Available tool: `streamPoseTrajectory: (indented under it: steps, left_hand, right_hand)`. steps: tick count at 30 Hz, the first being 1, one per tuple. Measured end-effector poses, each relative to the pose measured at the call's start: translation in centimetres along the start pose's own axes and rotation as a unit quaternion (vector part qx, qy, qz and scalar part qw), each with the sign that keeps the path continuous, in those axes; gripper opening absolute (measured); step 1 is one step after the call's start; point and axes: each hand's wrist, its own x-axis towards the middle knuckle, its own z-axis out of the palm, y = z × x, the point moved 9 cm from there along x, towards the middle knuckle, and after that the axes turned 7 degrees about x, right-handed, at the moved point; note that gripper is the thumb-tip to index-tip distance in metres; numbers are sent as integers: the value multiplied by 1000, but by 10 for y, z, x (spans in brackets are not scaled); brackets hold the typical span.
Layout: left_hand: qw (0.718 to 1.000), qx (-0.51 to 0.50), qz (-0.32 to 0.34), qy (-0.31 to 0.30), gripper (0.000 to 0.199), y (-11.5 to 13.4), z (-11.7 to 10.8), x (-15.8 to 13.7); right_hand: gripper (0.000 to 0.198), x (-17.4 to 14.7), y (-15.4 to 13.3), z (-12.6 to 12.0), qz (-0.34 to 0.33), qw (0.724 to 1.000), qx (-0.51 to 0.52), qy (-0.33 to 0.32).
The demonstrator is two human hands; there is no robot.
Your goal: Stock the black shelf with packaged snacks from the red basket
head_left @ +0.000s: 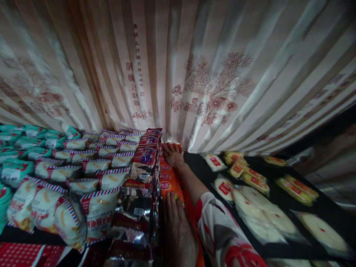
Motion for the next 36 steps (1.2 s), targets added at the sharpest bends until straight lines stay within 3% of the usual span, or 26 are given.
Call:
streamPoseTrajectory:
  steps: [5, 8, 12, 15, 19, 23, 26, 30, 36]
  left_hand:
    - [1000, 5, 8, -6, 48, 2, -1, 2]
    - [1000, 8, 14, 9, 46, 3, -5, 3]
    - [999, 14, 45, 7, 44, 9, -8, 4]
    - [997, 27, 73, -3, 40, 14, -8, 4]
    - [998, 38, 51, -10, 41, 10, -9, 5]
    - [998, 40, 41, -15, 45, 7, -9, 7]
    - [997, 48, 55, -9, 43, 8, -9, 7]
    - [996, 51, 67, -11, 43, 9, -6, 5]
    - [998, 35, 47, -25, 45, 4, -1, 3]
  right_hand:
    - [50, -1, -7, -1, -47, 999, 10, 19]
    - [51, -5, -7, -15, -58, 994, 46, 85]
    - [53, -23, 22, -39, -4, 972, 133, 192]
    - [52, -45, 48, -40, 36, 961, 179, 207]
    - [49, -73, 47, -38, 28, 967, 148, 203]
    - [46, -79, 0, -35, -47, 983, 98, 149]
    - [48, -71, -23, -31, -55, 989, 68, 115]
    - [52, -58, -27, -15, -30, 997, 29, 57]
    - [51, -55, -24, -5, -43, 999, 17, 14]
